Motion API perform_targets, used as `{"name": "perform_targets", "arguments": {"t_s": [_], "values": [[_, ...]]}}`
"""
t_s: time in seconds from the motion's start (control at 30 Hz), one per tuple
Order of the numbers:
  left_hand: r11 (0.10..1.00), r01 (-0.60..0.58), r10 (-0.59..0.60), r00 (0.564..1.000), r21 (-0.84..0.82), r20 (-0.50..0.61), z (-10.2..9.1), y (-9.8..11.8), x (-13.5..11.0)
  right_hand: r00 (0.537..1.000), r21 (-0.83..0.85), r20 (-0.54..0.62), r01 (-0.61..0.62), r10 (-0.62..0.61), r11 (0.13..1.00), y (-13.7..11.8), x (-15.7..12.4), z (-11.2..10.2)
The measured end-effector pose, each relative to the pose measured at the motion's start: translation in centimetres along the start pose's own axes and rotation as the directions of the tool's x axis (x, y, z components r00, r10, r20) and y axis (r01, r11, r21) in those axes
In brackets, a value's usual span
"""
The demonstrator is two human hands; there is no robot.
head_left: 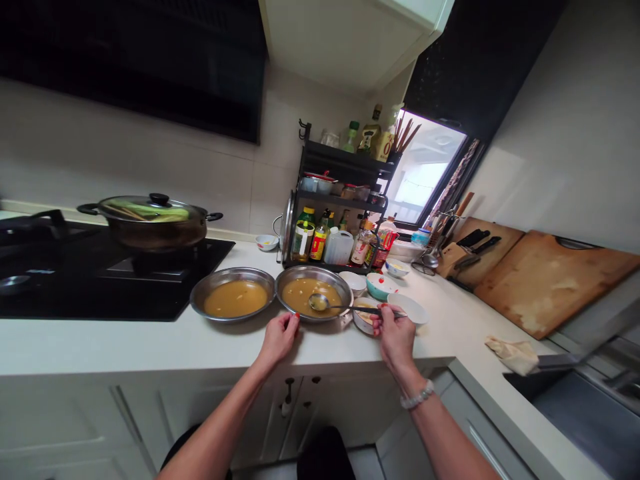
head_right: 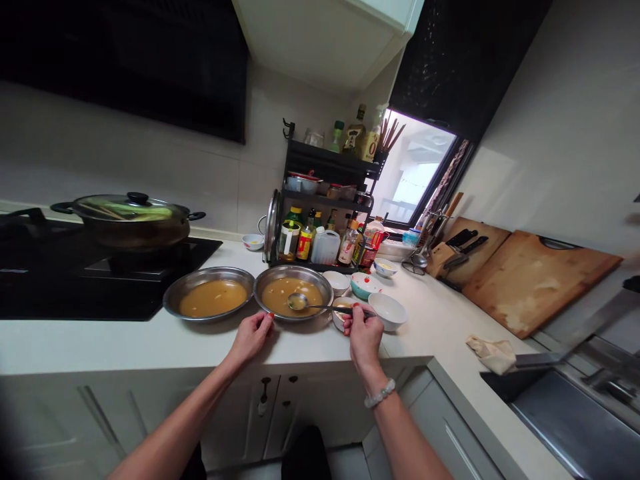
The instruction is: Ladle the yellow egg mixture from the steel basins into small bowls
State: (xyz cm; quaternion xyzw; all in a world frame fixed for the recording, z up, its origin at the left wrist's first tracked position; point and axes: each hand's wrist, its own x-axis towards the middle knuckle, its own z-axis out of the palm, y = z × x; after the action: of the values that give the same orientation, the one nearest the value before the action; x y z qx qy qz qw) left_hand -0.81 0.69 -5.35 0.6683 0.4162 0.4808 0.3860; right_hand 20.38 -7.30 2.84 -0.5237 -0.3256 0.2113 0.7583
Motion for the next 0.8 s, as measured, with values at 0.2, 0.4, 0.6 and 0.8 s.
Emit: {"name": "perform_targets", "arguments": {"t_s": [0.2, 0.4, 0.6, 0.8], "values": [[1.000, 0.004, -0.004, 1.000, -0.008, -0.003, 0.0, 0.0, -0.1, 0.999, 0.007, -0.029, -0.018, 0.018, 1.000, -1.2, 0.1, -0.9], [1.000, -0.002, 0.002, 1.000, -0.012, 0.003, 0.1, -0.3, 0.1, 0.999, 0.019, -0.051, 0.016, -0.015, 1.000, -1.9, 0.6, -2.1], [1.000, 0.005, -0.005, 1.000, 0.003, -0.007, 0.0, 0.0, 0.0, 0.993, 0.033, -0.102, 0.070, -0.067, 0.997, -3.2, 1.3, -3.7], [1.000, -0.011, 0.011, 1.000, 0.012, -0.008, 0.0, -0.2, 0.0, 0.975, -0.005, -0.168, 0.145, -0.143, 0.989, -4.9, 2.2, -6.6]]}}
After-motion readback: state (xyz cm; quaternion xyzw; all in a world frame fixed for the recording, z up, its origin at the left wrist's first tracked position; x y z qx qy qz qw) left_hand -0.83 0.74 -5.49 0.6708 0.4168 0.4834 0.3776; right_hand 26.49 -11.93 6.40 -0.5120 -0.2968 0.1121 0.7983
